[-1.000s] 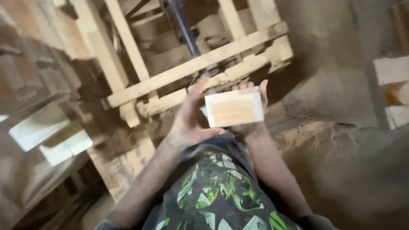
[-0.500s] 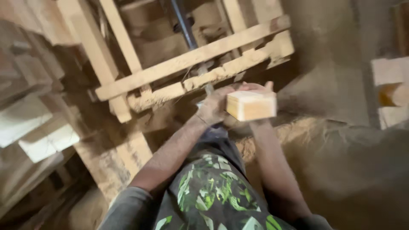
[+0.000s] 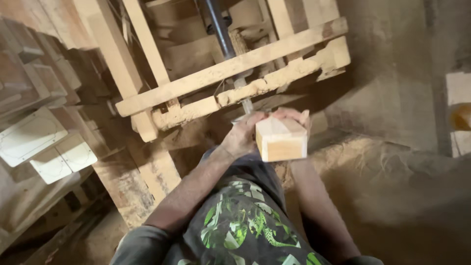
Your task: The person repeatedly presses small wooden blocks against a rotating grinding wheel to smooth their edges. The person handles the blocks one at a time, rotating them to treat different sides, and places finished pieces on a nearby wooden surface.
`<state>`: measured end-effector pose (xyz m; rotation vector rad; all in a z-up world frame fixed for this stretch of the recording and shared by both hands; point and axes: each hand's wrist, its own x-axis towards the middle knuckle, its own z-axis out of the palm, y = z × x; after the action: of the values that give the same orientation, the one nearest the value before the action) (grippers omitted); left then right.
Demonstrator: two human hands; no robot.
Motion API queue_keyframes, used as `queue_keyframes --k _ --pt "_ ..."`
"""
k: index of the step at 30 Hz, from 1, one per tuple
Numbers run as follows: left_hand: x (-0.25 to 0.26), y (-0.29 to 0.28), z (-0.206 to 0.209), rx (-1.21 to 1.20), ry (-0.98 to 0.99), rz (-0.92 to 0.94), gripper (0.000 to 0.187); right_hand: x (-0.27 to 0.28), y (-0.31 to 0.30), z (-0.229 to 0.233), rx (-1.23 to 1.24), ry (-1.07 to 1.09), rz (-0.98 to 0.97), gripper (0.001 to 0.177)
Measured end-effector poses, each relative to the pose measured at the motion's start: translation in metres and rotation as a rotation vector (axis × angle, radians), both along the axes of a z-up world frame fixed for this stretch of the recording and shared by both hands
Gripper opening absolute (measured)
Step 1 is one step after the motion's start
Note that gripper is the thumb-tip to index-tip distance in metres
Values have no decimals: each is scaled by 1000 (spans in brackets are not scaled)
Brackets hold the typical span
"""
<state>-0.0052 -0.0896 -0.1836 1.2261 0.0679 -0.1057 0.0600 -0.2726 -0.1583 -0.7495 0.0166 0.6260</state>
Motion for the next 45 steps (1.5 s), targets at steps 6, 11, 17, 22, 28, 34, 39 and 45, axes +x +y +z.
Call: queue_keyframes --k 6,11,17,22,28,34,39,45 --pt "-29 40 16 -522 308 139 60 -15 54 -16 -530 -703 -119 69" --pt "-24 63 92 930 -149 15 65 2 61 -7 -50 225 -41 78" --pt "-17 57 157 755 -360 91 71 3 58 22 296 307 -196 73" --pt "-14 44 142 865 -284 83 65 22 -1 108 -223 -35 -533 50" --pt "14 11 82 994 -254 -77 66 67 -58 112 -902 -784 -126 69" --pt "-26 37 28 1127 -283 37 65 40 -24 12 -797 -280 -237 51" --pt "-114 107 29 1180 -95 71 83 -24 62 -53 -473 -486 -58 44" --pt "-96 84 31 1200 -106 21 70 -22 21 -47 -665 -437 -46 38"
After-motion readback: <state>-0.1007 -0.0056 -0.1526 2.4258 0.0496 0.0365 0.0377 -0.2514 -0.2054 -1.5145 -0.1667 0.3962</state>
